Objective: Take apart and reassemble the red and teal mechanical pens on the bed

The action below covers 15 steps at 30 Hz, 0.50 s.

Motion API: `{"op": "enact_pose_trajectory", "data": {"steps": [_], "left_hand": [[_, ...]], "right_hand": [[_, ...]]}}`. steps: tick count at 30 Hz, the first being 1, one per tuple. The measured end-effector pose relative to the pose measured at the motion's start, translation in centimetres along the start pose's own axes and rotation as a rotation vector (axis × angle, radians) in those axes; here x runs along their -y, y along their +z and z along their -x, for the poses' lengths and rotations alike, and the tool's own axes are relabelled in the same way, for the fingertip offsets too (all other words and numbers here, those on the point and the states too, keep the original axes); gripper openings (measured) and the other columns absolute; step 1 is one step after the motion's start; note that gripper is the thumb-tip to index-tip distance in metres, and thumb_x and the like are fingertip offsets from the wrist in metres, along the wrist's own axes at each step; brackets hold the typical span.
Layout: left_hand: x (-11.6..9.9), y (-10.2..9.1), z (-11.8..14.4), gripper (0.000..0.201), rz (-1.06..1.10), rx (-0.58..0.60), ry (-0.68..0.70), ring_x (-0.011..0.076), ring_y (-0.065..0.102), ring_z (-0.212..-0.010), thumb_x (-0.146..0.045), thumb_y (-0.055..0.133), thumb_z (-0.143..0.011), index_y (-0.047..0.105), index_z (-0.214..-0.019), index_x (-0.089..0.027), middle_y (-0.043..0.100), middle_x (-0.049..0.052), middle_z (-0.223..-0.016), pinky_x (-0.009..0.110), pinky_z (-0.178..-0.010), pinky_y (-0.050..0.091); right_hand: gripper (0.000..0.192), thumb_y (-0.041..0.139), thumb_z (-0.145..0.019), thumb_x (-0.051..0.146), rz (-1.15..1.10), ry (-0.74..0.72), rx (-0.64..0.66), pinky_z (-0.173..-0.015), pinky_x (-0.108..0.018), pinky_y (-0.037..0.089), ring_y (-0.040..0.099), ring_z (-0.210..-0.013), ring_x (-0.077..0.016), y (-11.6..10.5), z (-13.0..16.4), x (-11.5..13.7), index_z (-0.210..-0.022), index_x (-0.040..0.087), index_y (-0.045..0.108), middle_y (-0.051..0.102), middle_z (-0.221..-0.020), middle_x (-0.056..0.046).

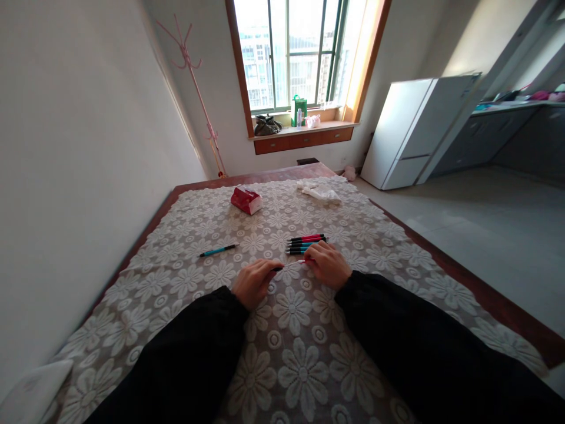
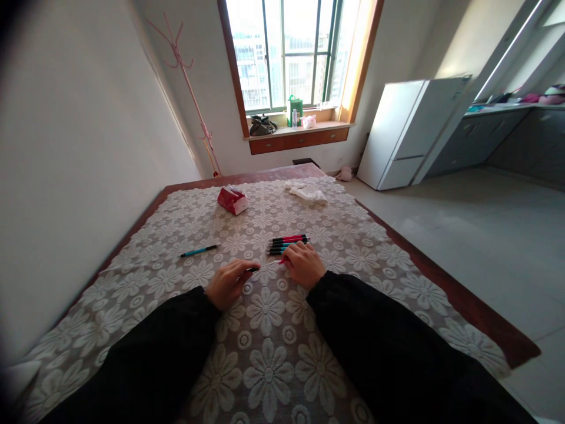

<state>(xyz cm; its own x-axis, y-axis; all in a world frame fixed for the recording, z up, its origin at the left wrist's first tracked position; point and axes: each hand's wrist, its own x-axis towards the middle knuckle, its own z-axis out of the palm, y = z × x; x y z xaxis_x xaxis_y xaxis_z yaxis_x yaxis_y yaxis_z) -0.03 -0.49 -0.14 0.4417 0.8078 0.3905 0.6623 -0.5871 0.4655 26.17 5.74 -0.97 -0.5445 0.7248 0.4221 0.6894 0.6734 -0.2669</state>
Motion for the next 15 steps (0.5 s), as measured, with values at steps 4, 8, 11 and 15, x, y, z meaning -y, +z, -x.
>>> {"op": "enact_pose_trajectory", "data": {"steps": [4,8,11,15], "left_hand": [[0.0,0.0,0.0,0.028,-0.002,0.000,-0.004,0.0181,0.068,-0.103,-0.014,0.051,-0.097,0.063,-0.119,-0.026,0.072,0.003,-0.111,0.032,-0.089,0.055],[-0.2,-0.1,-0.1,0.027,-0.009,-0.007,-0.007,0.0181,0.069,-0.102,-0.014,0.051,-0.097,0.063,-0.118,-0.027,0.073,0.002,-0.110,0.032,-0.089,0.055],[-0.2,-0.2,-0.1,0.029,-0.003,-0.015,-0.003,0.0182,0.068,-0.102,-0.013,0.051,-0.096,0.062,-0.119,-0.027,0.073,0.002,-0.110,0.032,-0.089,0.055],[-0.2,-0.2,-0.1,0.028,0.004,-0.016,-0.002,0.0181,0.069,-0.102,-0.013,0.051,-0.096,0.062,-0.119,-0.027,0.073,0.002,-0.111,0.032,-0.089,0.055]], "right_hand": [[0.008,0.057,-0.094,0.015,0.012,-0.044,-0.052,-0.090,-0.039,0.036,0.059,-0.096,-0.0222,-1.1,-0.1,-0.9,-0.093,0.022,0.061,0.070,-0.092,-0.005],[0.009,0.055,-0.095,0.016,0.021,-0.130,-0.080,-0.098,-0.042,0.033,0.059,-0.091,-0.0215,-2.1,-0.2,-1.2,-0.090,0.022,0.060,0.068,-0.089,-0.005],[0.007,0.055,-0.095,0.018,-0.022,-0.164,-0.090,-0.100,-0.042,0.033,0.059,-0.091,-0.0215,-2.5,-0.2,-0.9,-0.091,0.022,0.060,0.067,-0.089,-0.005],[0.005,0.056,-0.094,0.019,-0.058,-0.166,-0.099,-0.100,-0.041,0.033,0.058,-0.092,-0.0213,-2.5,-0.2,-0.5,-0.092,0.022,0.060,0.067,-0.089,-0.005]]}}
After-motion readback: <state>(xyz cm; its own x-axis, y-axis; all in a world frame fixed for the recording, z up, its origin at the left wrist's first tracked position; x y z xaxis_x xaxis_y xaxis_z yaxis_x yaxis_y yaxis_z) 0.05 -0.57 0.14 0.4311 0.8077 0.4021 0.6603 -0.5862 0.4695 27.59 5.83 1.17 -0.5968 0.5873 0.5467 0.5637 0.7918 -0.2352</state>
